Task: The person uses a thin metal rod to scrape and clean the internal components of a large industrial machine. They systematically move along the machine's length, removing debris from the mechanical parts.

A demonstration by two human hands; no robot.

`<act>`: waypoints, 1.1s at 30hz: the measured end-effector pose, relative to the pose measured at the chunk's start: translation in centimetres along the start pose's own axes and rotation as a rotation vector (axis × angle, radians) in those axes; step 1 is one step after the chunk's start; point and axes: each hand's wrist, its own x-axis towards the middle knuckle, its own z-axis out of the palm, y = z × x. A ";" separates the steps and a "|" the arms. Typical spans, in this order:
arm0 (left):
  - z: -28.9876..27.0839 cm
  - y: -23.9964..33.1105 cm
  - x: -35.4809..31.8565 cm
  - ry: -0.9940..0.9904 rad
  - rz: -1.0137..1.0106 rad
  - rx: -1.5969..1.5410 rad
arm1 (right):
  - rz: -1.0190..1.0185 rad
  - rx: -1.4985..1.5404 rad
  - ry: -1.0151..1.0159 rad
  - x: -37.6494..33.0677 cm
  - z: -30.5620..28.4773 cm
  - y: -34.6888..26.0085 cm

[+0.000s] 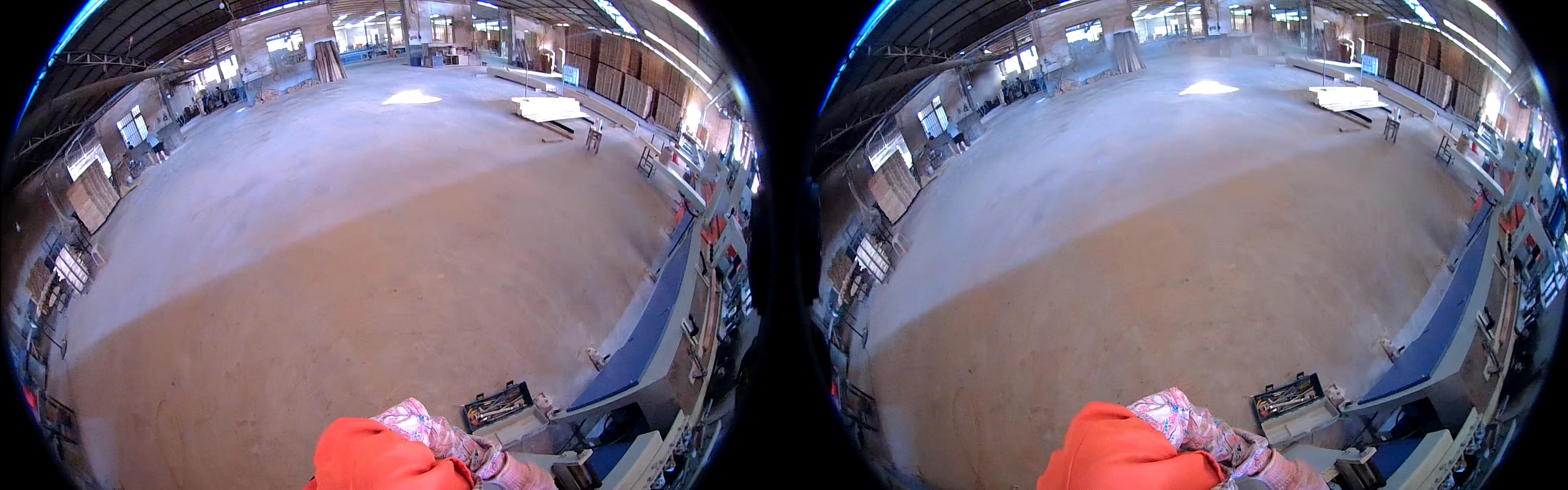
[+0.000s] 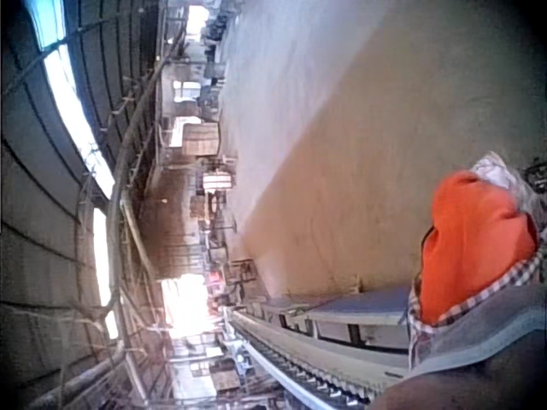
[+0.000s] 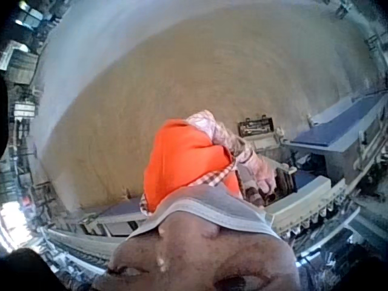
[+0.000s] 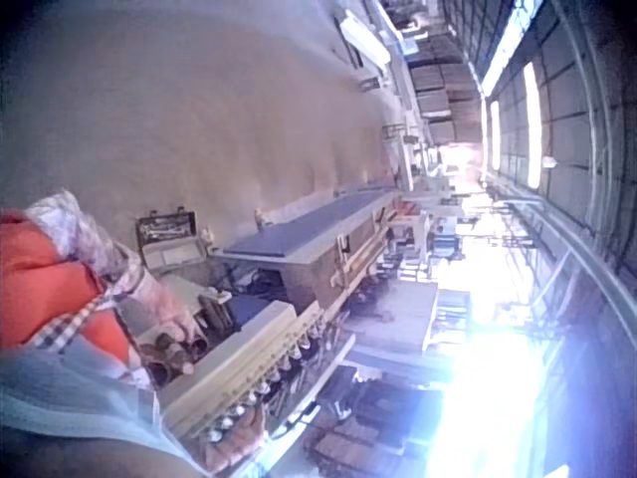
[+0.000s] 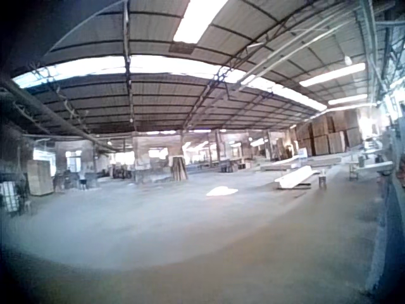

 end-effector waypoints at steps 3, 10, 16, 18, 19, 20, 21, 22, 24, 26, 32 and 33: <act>0.7 0.5 -0.4 -0.011 0.010 0.000 | -0.009 0.004 0.010 -1.2 0.5 -0.4; 1.1 1.7 -1.2 -0.027 0.012 -0.011 | -0.034 0.015 0.023 -2.7 1.0 -1.5; 1.2 4.5 -1.7 -0.037 0.014 -0.023 | -0.028 0.012 0.052 -4.4 0.9 -1.5; 2.2 3.3 -2.0 -0.033 0.014 0.008 | -0.031 0.006 0.046 -5.2 1.3 -1.7; 2.6 2.5 -2.4 -0.031 0.012 0.025 | -0.031 0.009 0.046 -5.7 1.5 -1.9; 2.6 2.5 -2.6 -0.033 0.014 0.011 | -0.037 0.005 0.046 -5.9 1.5 -2.0; 2.6 2.6 -2.9 -0.040 0.016 -0.003 | -0.036 0.004 0.050 -6.2 1.6 -2.2; 2.6 2.6 -3.3 -0.054 0.019 -0.020 | -0.030 0.007 0.057 -6.7 1.7 -2.4; 1.3 2.9 -3.7 0.007 0.035 0.046 | 0.008 0.013 0.101 -7.6 1.5 -2.3; 0.0 4.9 -3.5 0.006 0.079 0.064 | 0.087 0.021 0.182 -9.5 0.4 -0.6; -2.5 11.0 -4.7 -0.288 -0.150 -0.044 | 0.397 -0.049 0.338 -17.6 0.1 1.0; -2.1 10.2 -4.6 -0.252 -0.036 -0.006 | 0.239 -0.033 0.369 -18.7 -0.2 1.9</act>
